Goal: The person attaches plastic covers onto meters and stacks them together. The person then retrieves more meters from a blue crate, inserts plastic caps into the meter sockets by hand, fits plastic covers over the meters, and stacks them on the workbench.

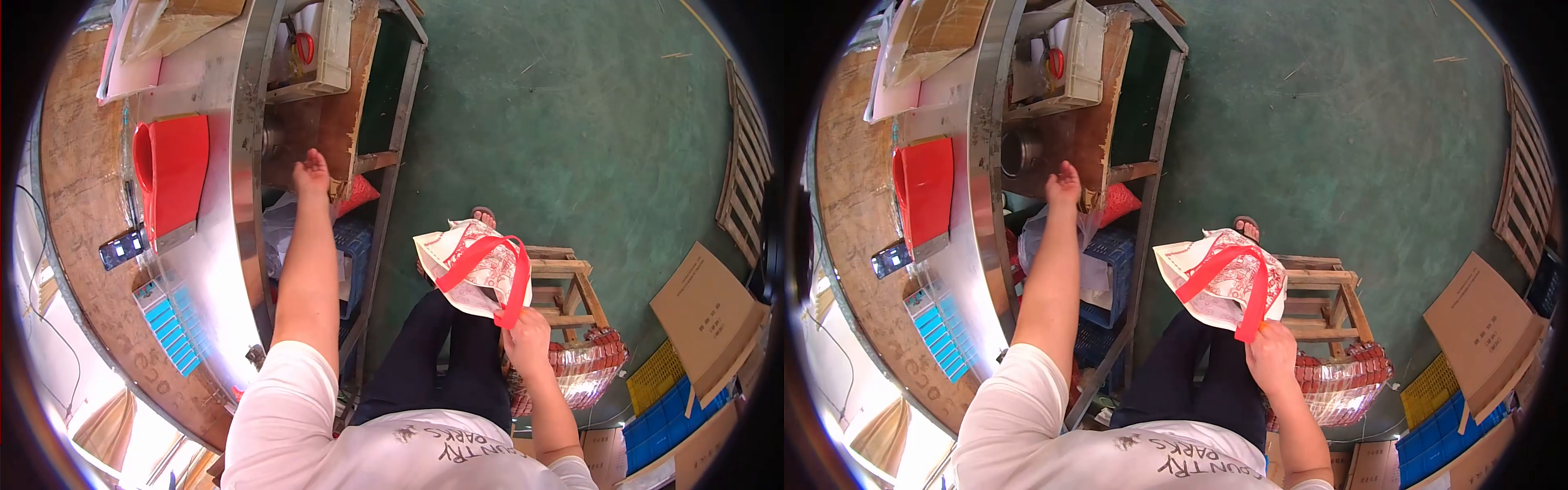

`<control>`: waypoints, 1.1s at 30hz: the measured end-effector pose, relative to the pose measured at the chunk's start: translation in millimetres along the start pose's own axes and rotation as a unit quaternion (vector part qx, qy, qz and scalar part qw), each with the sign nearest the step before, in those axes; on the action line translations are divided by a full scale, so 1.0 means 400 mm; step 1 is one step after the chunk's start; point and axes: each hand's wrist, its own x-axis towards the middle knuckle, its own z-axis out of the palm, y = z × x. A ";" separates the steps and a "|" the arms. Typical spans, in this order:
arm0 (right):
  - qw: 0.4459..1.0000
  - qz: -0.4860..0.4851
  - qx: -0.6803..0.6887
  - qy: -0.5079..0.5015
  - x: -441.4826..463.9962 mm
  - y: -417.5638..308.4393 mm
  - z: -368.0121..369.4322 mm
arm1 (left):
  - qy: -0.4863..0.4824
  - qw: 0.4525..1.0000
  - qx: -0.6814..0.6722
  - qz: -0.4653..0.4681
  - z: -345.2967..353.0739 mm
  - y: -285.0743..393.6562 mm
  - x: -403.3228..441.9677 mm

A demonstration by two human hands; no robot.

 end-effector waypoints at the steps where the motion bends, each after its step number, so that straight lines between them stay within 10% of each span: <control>1: 1.000 -0.005 0.010 0.012 0.012 -0.005 0.001 | 0.009 0.999 0.015 0.039 0.014 0.023 0.000; 6: 0.998 -0.036 0.024 0.041 0.103 -0.032 0.007 | 0.011 0.981 0.113 0.158 0.032 0.060 -0.039; 13: 0.989 -0.148 -0.012 -0.009 0.314 -0.180 0.012 | -0.071 0.922 0.375 0.072 -0.196 -0.088 -0.275; 26: 0.963 -0.243 0.058 0.097 0.740 -0.424 0.198 | -0.029 0.864 0.470 -0.175 -0.640 0.049 -0.608; 30: 0.871 -0.130 0.470 -0.059 0.890 -0.273 0.469 | -0.006 0.865 0.471 -0.170 -0.714 0.073 -0.615; 33: 0.855 -0.121 0.496 -0.090 0.905 -0.229 0.502 | -0.003 0.864 0.468 -0.184 -0.755 0.078 -0.673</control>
